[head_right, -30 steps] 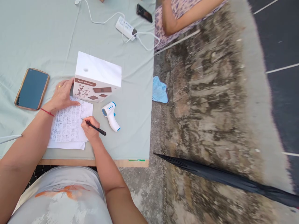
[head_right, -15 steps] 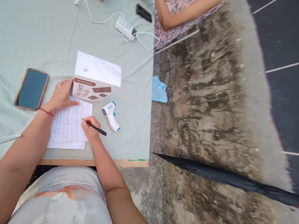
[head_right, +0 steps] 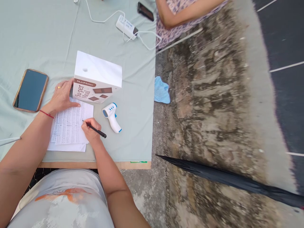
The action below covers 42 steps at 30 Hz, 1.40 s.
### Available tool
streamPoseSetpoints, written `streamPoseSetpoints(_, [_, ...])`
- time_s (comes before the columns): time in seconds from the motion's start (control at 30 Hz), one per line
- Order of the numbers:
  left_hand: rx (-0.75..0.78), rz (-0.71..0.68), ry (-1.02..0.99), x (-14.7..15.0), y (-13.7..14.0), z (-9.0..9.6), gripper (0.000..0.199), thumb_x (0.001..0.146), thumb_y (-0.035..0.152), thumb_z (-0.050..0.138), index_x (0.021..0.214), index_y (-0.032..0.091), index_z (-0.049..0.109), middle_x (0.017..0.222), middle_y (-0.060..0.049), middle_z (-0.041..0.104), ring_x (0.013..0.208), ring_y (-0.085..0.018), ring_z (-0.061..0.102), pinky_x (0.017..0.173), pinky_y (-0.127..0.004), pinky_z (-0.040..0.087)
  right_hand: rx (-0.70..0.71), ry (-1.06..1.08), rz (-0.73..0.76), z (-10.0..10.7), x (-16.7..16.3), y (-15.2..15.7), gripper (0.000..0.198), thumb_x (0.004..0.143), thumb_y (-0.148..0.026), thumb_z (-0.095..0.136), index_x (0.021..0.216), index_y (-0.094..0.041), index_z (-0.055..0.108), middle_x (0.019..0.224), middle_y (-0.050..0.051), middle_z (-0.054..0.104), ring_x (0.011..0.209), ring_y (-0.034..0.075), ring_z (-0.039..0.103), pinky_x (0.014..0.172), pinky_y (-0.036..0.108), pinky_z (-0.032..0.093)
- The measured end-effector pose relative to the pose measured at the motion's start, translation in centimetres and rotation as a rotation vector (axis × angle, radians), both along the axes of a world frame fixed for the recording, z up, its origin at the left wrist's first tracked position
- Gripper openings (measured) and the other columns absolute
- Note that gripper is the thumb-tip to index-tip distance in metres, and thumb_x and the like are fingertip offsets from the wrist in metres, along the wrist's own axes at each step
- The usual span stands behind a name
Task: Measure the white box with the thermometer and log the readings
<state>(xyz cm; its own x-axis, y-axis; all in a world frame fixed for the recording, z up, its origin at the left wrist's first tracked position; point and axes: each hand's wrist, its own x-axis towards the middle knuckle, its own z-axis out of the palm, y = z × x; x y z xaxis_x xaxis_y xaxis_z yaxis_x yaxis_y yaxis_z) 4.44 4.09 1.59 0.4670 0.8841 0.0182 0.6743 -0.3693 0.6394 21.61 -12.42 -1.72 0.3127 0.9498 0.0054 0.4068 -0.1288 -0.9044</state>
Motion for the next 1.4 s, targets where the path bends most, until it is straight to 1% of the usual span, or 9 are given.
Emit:
streamPoseSetpoints(0.33, [0.022, -0.019, -0.015, -0.2, 0.1, -0.4, 0.124, 0.073, 0.039, 0.100, 0.173, 0.022, 0.027, 0.171, -0.021, 0.050, 0.165, -0.052, 0.034, 0.137, -0.074, 0.022, 0.033, 0.005, -0.034, -0.4, 0.2, -0.2, 0.012, 0.082, -0.037, 0.062, 0.077, -0.026, 0.061, 0.068, -0.003, 0.062, 0.065, 0.017, 0.058, 0.066, 0.031, 0.055])
streamPoseSetpoints(0.5, [0.010, -0.023, -0.028, -0.3, 0.1, -0.4, 0.124, 0.073, 0.035, 0.100, 0.173, 0.018, 0.029, 0.170, -0.023, 0.050, 0.166, -0.051, 0.034, 0.137, -0.072, 0.021, 0.024, -0.005, -0.046, -0.3, 0.1, -0.1, 0.012, 0.080, -0.038, 0.061, 0.076, -0.026, 0.060, 0.067, -0.003, 0.062, 0.064, 0.017, 0.058, 0.065, 0.030, 0.055])
streamPoseSetpoints(0.8, [0.021, -0.018, -0.037, -0.3, 0.2, -0.8, 0.125, 0.071, 0.034, 0.101, 0.173, 0.017, 0.030, 0.170, -0.024, 0.051, 0.165, -0.051, 0.035, 0.137, -0.072, 0.021, 0.105, 0.006, -0.051, -0.8, 0.3, -0.2, 0.015, 0.083, -0.039, 0.060, 0.075, -0.026, 0.060, 0.065, -0.003, 0.059, 0.061, 0.016, 0.054, 0.062, 0.030, 0.052])
streamPoseSetpoints(0.93, [0.023, -0.014, -0.032, -0.3, 0.3, -0.8, 0.125, 0.071, 0.033, 0.100, 0.173, 0.017, 0.030, 0.170, -0.023, 0.051, 0.164, -0.050, 0.035, 0.138, -0.071, 0.020, 0.185, -0.027, -0.089, -1.2, 0.5, -0.4, 0.022, 0.095, -0.042, 0.059, 0.088, -0.024, 0.068, 0.078, 0.001, 0.066, 0.070, 0.018, 0.061, 0.068, 0.032, 0.056])
streamPoseSetpoints(1.07, [0.028, -0.005, -0.015, -0.5, 0.2, -0.7, 0.126, 0.071, 0.034, 0.101, 0.173, 0.016, 0.030, 0.168, -0.023, 0.052, 0.163, -0.049, 0.036, 0.137, -0.070, 0.022, 0.232, -0.174, -0.027, -1.5, 2.0, -0.4, 0.030, 0.105, -0.041, 0.053, 0.113, -0.024, 0.076, 0.104, 0.008, 0.072, 0.098, 0.023, 0.070, 0.090, 0.038, 0.062])
streamPoseSetpoints(1.13, [0.037, 0.020, 0.023, -0.4, -0.1, -0.3, 0.125, 0.072, 0.034, 0.100, 0.174, 0.015, 0.030, 0.169, -0.025, 0.050, 0.163, -0.049, 0.037, 0.137, -0.069, 0.022, 0.212, -0.254, 0.038, -1.8, 3.4, -0.4, 0.035, 0.108, -0.035, 0.048, 0.124, -0.024, 0.077, 0.111, 0.010, 0.071, 0.107, 0.025, 0.070, 0.097, 0.043, 0.061])
streamPoseSetpoints(1.27, [0.045, 0.137, 0.201, 0.6, -1.8, 1.4, 0.122, 0.075, 0.031, 0.099, 0.173, 0.004, 0.031, 0.169, -0.034, 0.047, 0.163, -0.052, 0.038, 0.138, -0.072, 0.017, 0.178, -0.418, 0.160, -2.3, 6.0, -0.2, 0.046, 0.106, -0.022, 0.041, 0.138, -0.021, 0.075, 0.111, 0.014, 0.069, 0.107, 0.029, 0.067, 0.100, 0.050, 0.061])
streamPoseSetpoints(1.33, [0.064, 0.179, 0.290, 0.9, -2.9, 2.6, 0.115, 0.078, 0.026, 0.095, 0.171, 0.000, 0.033, 0.167, -0.036, 0.047, 0.163, -0.052, 0.038, 0.138, -0.071, 0.019, 0.185, -0.462, 0.168, -1.9, 6.4, -0.1, 0.049, 0.103, -0.018, 0.042, 0.141, -0.023, 0.073, 0.113, 0.014, 0.069, 0.110, 0.030, 0.067, 0.101, 0.051, 0.061])
streamPoseSetpoints(1.4, [0.099, 0.180, 0.324, 0.5, -3.9, 3.9, 0.108, 0.082, 0.026, 0.092, 0.171, 0.002, 0.035, 0.167, -0.035, 0.049, 0.163, -0.051, 0.039, 0.136, -0.069, 0.026, 0.244, -0.460, 0.137, -0.8, 6.0, 0.1, 0.048, 0.104, -0.018, 0.043, 0.141, -0.025, 0.074, 0.118, 0.015, 0.070, 0.115, 0.030, 0.067, 0.103, 0.051, 0.062])
